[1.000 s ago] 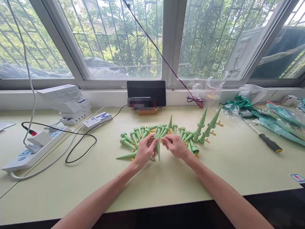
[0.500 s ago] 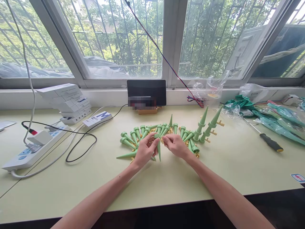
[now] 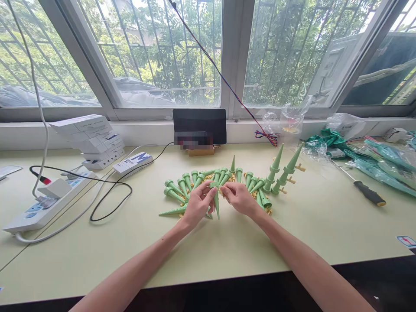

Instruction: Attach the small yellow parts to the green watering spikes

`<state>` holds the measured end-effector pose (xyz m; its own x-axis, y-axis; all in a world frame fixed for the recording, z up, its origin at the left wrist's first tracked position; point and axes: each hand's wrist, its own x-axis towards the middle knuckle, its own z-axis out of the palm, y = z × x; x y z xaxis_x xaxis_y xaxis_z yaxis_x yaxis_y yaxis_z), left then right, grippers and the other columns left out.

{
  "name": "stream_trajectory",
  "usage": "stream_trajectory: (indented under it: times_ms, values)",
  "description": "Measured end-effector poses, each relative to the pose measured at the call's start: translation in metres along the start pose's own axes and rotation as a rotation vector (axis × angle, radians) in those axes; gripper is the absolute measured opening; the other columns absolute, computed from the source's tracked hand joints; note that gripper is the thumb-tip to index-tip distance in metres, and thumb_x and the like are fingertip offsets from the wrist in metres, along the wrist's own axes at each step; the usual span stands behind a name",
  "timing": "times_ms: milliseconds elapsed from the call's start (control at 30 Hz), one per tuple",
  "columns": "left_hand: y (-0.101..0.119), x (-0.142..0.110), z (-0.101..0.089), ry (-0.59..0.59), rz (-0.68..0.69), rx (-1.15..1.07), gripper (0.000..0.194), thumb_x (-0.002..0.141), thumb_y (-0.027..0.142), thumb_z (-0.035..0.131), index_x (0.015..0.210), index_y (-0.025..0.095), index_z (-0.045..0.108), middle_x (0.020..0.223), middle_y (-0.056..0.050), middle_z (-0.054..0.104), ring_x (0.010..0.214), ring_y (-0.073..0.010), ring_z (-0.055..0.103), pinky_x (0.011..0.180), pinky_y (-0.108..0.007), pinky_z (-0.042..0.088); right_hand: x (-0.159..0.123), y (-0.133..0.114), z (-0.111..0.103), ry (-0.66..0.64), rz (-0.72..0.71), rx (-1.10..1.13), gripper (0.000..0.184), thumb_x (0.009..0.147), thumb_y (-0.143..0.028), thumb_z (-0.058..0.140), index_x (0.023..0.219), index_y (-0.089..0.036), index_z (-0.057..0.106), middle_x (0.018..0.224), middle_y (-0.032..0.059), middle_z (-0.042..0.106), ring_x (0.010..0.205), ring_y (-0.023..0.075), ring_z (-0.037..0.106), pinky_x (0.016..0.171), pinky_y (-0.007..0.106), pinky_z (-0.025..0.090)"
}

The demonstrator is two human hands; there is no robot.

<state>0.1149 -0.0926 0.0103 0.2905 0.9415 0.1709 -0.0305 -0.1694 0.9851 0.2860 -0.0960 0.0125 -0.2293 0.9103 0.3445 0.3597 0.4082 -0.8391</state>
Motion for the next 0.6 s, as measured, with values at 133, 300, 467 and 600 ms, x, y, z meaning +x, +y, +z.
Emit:
stream_trajectory:
  times_ms: [133,300,467,600]
  values:
    - [-0.0004,0.0,0.0,-0.002,-0.011,-0.021,0.042,0.086,0.047,0.065,0.115,0.017,0.058,0.066,0.004,0.054,0.039,-0.0072,0.048,0.034,-0.02,0.037,-0.0006,-0.0001,-0.0003,0.005,-0.002,-0.006,0.037,0.096,-0.04,0.045,0.066,-0.019,0.052,0.05,-0.0027,0.047,0.049,0.0118,0.041,0.052,0.025,0.034]
    - [-0.0018,-0.0001,0.0005,0.001,-0.015,-0.042,0.041,0.086,0.046,0.065,0.114,0.017,0.058,0.064,0.005,0.052,0.04,-0.0072,0.048,0.034,-0.019,0.037,-0.0008,-0.0004,-0.0006,0.006,0.002,-0.021,0.036,0.096,-0.039,0.045,0.066,-0.019,0.052,0.051,-0.0022,0.048,0.049,0.0121,0.042,0.052,0.025,0.033]
    - [-0.0034,0.0002,0.0006,-0.004,-0.015,-0.045,0.04,0.086,0.046,0.065,0.114,0.017,0.058,0.064,0.005,0.052,0.039,-0.007,0.048,0.035,-0.02,0.037,-0.0005,0.0002,-0.0001,0.01,0.004,-0.031,0.036,0.095,-0.039,0.045,0.066,-0.019,0.052,0.052,-0.0019,0.048,0.05,0.0122,0.042,0.051,0.025,0.032]
    - [-0.0032,0.0009,0.0006,-0.003,-0.01,-0.039,0.04,0.086,0.047,0.065,0.112,0.018,0.056,0.064,0.005,0.052,0.039,-0.0071,0.048,0.035,-0.019,0.037,-0.0006,0.001,0.0015,0.033,0.007,-0.034,0.038,0.096,-0.04,0.043,0.065,-0.019,0.05,0.05,-0.0028,0.046,0.049,0.0118,0.041,0.052,0.025,0.032]
